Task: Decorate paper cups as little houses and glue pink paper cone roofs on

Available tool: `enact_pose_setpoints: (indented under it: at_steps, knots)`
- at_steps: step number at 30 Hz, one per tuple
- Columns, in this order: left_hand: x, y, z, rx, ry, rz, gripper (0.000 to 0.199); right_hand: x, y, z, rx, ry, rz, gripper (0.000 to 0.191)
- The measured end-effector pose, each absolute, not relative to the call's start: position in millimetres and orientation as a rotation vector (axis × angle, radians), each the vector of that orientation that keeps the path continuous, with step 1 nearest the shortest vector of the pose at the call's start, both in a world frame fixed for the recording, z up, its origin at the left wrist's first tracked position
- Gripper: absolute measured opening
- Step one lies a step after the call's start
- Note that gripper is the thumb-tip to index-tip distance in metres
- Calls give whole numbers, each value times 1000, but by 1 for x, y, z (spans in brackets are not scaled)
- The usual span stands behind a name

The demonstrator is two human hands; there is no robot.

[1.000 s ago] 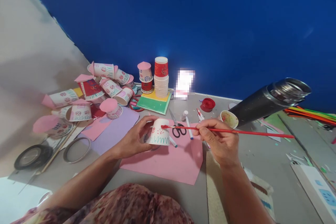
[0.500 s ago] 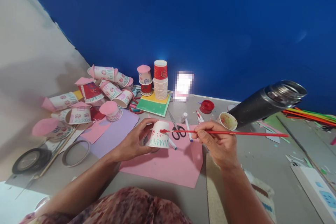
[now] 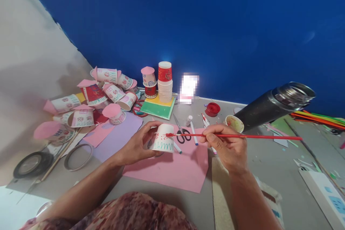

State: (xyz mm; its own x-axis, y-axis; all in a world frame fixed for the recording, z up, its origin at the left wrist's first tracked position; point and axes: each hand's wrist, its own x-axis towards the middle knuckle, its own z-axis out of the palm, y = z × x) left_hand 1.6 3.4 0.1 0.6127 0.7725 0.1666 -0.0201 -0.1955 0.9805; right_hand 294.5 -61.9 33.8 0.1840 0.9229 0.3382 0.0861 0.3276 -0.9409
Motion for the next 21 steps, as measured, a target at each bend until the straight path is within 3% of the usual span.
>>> enact_pose_setpoints:
  at_steps: [21]
  knots:
    - [0,2,5,1735,716,778,80,295,-65,37,-1119,-1279,735,9]
